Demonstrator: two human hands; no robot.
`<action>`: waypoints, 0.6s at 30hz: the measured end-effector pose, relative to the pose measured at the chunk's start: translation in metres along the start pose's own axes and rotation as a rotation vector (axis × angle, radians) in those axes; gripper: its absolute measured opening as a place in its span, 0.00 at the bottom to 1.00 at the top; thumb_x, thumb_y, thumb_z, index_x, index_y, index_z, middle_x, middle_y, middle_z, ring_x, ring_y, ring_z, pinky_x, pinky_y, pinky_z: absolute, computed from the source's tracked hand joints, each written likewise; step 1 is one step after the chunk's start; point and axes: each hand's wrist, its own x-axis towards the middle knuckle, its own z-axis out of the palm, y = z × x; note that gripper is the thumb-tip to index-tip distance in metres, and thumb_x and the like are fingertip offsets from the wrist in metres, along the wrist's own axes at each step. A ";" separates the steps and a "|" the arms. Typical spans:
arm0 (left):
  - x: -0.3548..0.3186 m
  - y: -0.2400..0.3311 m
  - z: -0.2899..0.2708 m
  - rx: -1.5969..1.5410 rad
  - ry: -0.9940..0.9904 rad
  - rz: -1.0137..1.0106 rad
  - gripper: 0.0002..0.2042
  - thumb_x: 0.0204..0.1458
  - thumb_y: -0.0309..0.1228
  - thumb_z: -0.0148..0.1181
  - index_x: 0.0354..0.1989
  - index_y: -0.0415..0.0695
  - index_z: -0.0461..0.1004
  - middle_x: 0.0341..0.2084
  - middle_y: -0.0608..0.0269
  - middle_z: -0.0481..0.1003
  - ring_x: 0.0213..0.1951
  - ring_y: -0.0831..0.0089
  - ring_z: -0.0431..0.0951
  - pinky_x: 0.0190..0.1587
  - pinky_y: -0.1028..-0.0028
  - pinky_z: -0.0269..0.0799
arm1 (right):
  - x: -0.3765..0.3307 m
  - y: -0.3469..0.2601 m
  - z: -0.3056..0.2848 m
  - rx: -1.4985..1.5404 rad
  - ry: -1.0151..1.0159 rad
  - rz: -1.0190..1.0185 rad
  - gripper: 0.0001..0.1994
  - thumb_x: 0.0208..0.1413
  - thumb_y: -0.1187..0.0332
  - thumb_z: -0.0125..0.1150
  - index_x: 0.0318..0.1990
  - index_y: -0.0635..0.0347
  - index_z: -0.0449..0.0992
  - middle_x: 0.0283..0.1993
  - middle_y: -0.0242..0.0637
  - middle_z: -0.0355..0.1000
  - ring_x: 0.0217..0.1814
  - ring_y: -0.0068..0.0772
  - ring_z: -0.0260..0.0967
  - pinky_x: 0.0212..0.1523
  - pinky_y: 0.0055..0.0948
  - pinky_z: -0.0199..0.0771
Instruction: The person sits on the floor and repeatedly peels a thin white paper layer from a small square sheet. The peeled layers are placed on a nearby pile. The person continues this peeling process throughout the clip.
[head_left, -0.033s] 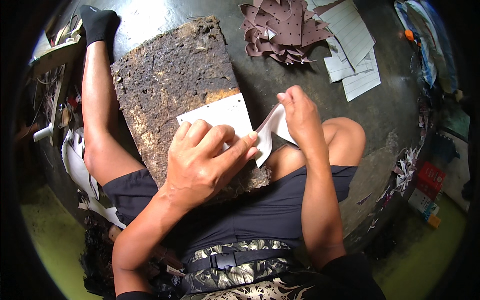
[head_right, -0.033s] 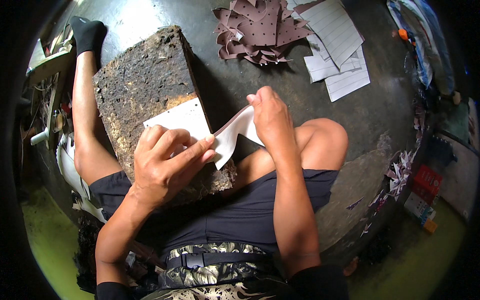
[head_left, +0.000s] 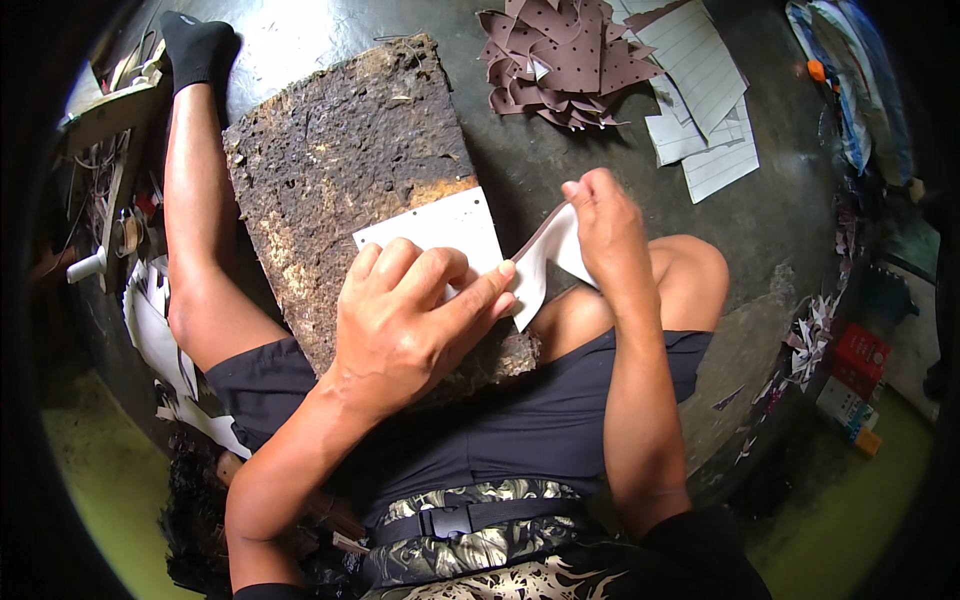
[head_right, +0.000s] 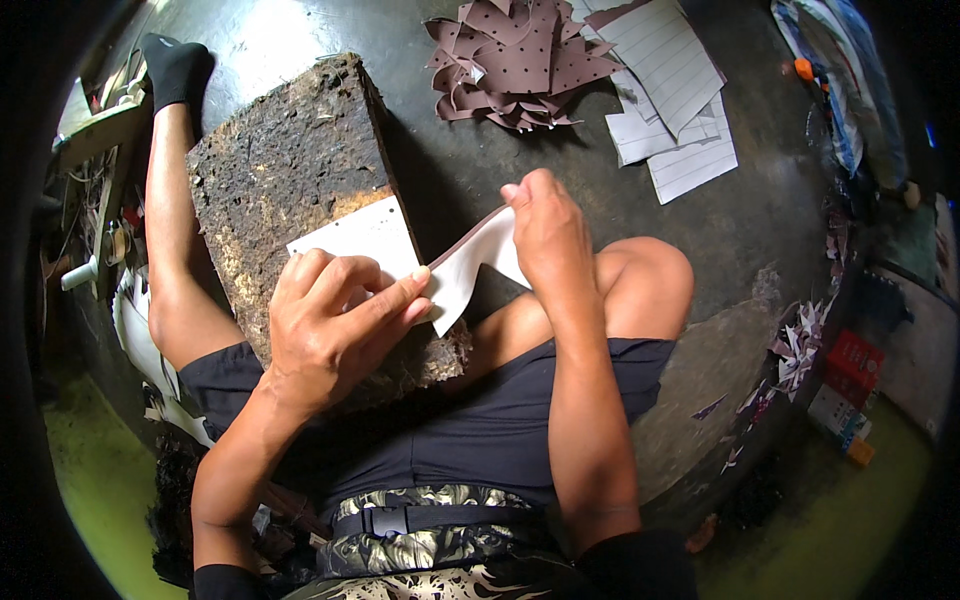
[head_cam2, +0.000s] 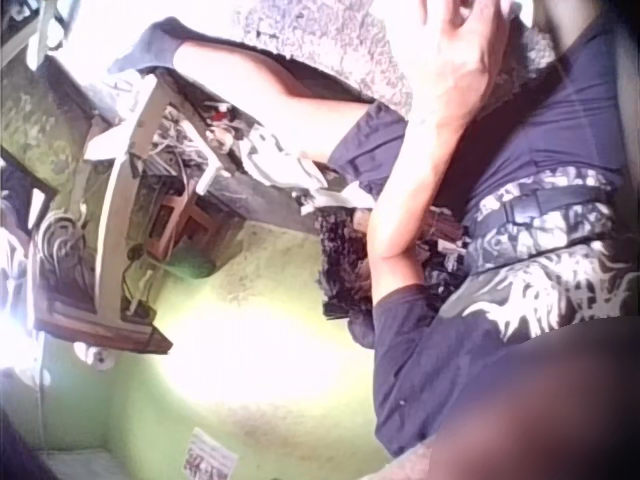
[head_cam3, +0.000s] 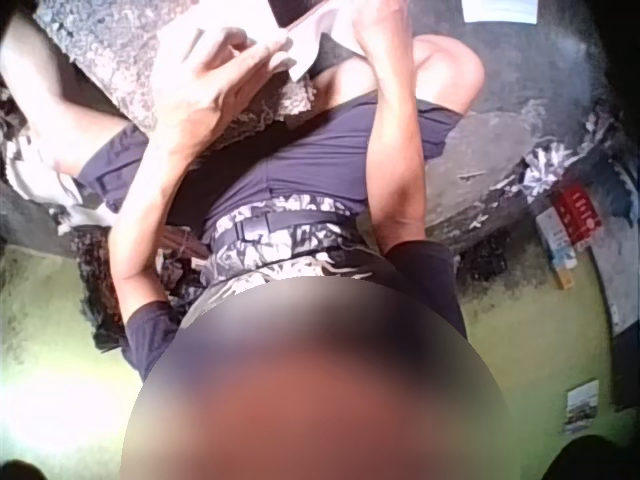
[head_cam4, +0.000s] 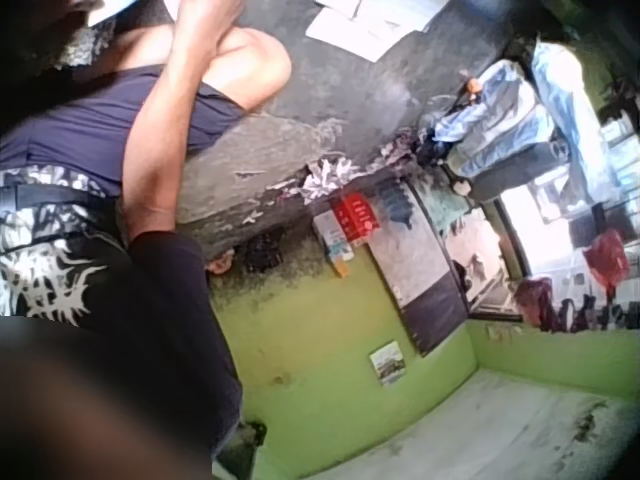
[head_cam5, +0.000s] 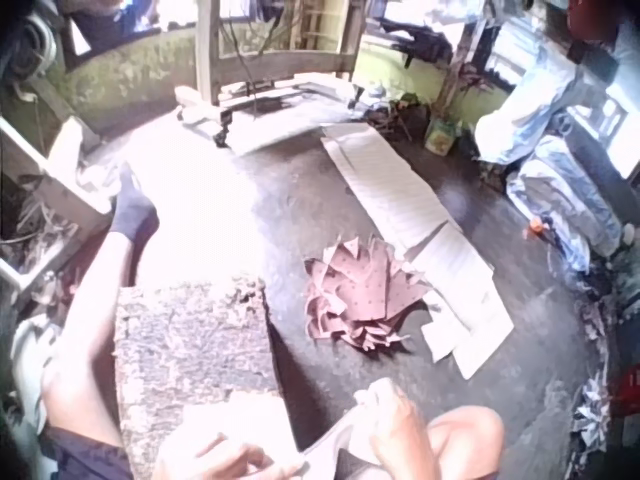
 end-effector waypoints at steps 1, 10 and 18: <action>0.001 0.003 0.000 0.000 -0.003 -0.006 0.14 0.57 0.37 0.83 0.51 0.56 0.92 0.35 0.71 0.75 0.36 0.68 0.74 0.39 0.63 0.69 | 0.002 -0.003 -0.010 0.013 0.057 -0.030 0.14 0.78 0.61 0.67 0.45 0.65 0.77 0.39 0.55 0.78 0.39 0.60 0.76 0.45 0.49 0.77; 0.026 0.019 -0.019 -0.472 -0.005 -0.434 0.29 0.57 0.39 0.84 0.66 0.46 0.83 0.41 0.62 0.81 0.38 0.62 0.78 0.45 0.62 0.78 | 0.019 -0.106 -0.128 0.231 -0.319 -0.548 0.07 0.70 0.70 0.73 0.46 0.66 0.85 0.41 0.38 0.83 0.41 0.34 0.81 0.45 0.34 0.79; -0.007 0.038 -0.037 -1.545 0.349 -0.968 0.09 0.74 0.27 0.68 0.56 0.36 0.81 0.40 0.57 0.84 0.33 0.75 0.85 0.31 0.73 0.82 | -0.003 -0.135 -0.097 0.150 0.310 -0.750 0.26 0.65 0.62 0.82 0.65 0.64 0.81 0.62 0.47 0.82 0.67 0.47 0.79 0.71 0.43 0.76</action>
